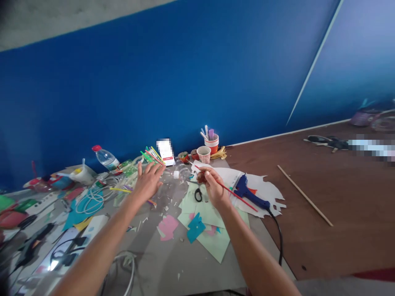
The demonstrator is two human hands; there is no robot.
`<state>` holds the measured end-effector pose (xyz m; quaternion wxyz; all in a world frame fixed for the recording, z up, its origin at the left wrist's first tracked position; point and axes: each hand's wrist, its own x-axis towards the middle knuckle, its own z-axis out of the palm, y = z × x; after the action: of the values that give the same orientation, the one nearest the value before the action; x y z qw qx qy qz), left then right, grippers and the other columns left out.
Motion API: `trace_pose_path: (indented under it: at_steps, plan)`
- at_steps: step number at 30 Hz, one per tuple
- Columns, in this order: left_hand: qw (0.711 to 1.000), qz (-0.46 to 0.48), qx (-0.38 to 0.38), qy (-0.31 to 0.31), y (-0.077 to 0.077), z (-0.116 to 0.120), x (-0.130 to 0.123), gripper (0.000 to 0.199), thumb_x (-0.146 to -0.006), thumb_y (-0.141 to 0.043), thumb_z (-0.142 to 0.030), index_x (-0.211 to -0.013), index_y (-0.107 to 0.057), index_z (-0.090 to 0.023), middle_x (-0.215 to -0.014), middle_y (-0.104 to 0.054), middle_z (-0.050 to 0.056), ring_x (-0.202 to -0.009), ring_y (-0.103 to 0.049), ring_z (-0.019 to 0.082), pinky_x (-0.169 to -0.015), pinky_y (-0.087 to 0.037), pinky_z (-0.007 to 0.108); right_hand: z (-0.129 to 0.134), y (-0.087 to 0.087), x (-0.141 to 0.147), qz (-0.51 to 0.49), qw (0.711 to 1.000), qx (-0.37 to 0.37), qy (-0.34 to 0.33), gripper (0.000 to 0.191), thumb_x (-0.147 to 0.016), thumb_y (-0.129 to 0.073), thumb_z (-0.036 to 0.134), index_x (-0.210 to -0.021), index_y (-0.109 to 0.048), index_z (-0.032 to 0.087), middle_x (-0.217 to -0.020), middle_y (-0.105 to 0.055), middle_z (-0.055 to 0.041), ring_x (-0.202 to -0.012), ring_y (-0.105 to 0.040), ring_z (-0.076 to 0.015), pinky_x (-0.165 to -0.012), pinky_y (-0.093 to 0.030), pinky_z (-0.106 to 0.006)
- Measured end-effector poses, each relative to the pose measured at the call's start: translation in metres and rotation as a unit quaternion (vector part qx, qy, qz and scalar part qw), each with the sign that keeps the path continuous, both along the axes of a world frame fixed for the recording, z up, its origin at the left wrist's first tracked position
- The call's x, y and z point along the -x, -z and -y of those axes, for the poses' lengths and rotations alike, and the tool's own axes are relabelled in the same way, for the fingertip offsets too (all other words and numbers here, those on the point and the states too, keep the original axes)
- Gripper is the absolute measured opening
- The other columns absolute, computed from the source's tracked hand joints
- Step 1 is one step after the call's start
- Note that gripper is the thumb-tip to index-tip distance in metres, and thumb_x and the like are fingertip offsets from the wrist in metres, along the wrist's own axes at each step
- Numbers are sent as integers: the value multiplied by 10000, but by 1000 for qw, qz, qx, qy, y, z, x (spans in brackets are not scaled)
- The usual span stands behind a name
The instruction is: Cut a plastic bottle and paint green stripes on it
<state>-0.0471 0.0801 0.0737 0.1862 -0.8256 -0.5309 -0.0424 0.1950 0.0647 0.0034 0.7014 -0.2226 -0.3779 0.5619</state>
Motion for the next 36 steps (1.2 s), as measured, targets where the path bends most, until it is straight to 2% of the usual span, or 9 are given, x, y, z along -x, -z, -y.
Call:
trace_pose_path:
  at_steps: [6, 10, 16, 19, 22, 26, 28, 31, 36]
  plan:
    - [992, 59, -98, 51, -4, 25, -23, 507, -868, -471, -128, -1330, -500, -335, -1474, -383, 77, -1411, -208, 317, -1140, -70, 590, 7, -2, 3, 158, 985, -43, 49, 324, -808, -622, 484, -1007, -663, 231, -993, -699, -61, -872, -625, -207, -815, -491, -366]
    - [988, 75, -116, 68, 0, 31, -38, 506, -888, -457, -134, -1322, -502, -391, -1484, -353, 55, -1424, -160, 318, -1136, -88, 592, 13, -3, 6, 247, 965, -80, 38, 401, -777, -682, 421, -1130, -609, 245, -1118, -657, -73, -923, -611, -219, -828, -481, -365]
    - [973, 165, -148, 63, 9, 43, -60, 520, -869, -477, -112, -1306, -511, -392, -1530, -228, 62, -1450, -74, 333, -1130, -124, 594, 14, -2, 15, 278, 956, -65, 67, 311, -728, -715, 297, -1018, -616, 244, -961, -660, -28, -804, -590, -192, -742, -476, -321]
    - [951, 273, -139, 34, 19, 51, -64, 544, -863, -501, -155, -1379, -425, -309, -1560, -154, 114, -1451, -73, 346, -1129, -128, 595, 13, -5, 15, 261, 960, -45, 93, 280, -734, -691, 280, -999, -609, 247, -872, -638, -8, -732, -564, -176, -683, -466, -305]
    - [854, 510, -100, -4, 32, 59, -68, 666, -865, -534, -304, -1461, -246, -223, -1546, -202, 178, -1424, -210, 327, -1122, -232, 532, 14, -6, 15, 258, 956, -36, 135, 295, -725, -681, 251, -1008, -601, 242, -866, -621, -7, -696, -547, -167, -651, -460, -300]
    - [606, 771, 197, 25, 43, 65, -79, 591, -816, -578, -509, -1301, -468, -190, -1316, -550, 166, -1215, -530, 290, -1010, -415, 423, 21, 0, 24, 256, 952, -40, 165, 297, -744, -656, 220, -1029, -574, 239, -925, -625, -23, -719, -571, -171, -667, -478, -305]
    - [504, 823, 261, 38, 43, 67, -84, 583, -743, -662, -528, -1204, -548, -189, -1264, -595, 144, -1167, -568, 279, -977, -437, 381, 25, 3, 30, 275, 945, -60, 165, 315, -761, -659, 236, -1058, -555, 246, -949, -637, -31, -778, -596, -188, -727, -489, -327]
    - [438, 855, 276, 44, 39, 69, -90, 502, -680, -756, -424, -1110, -609, -211, -1158, -656, 86, -1093, -603, 223, -950, -443, 319, 30, 7, 36, 325, 927, -103, 155, 330, -763, -679, 248, -1071, -558, 252, -990, -653, -52, -884, -617, -226, -819, -488, -376]
    - [394, 877, 273, 22, 39, 66, -88, 428, -644, -784, -354, -1027, -648, -221, -1026, -693, 42, -999, -627, 186, -902, -456, 293, 32, 6, 35, 375, 899, -197, 113, 357, -771, -686, 264, -1109, -579, 306, -1103, -647, -77, -1019, -597, -276, -897, -474, -456]
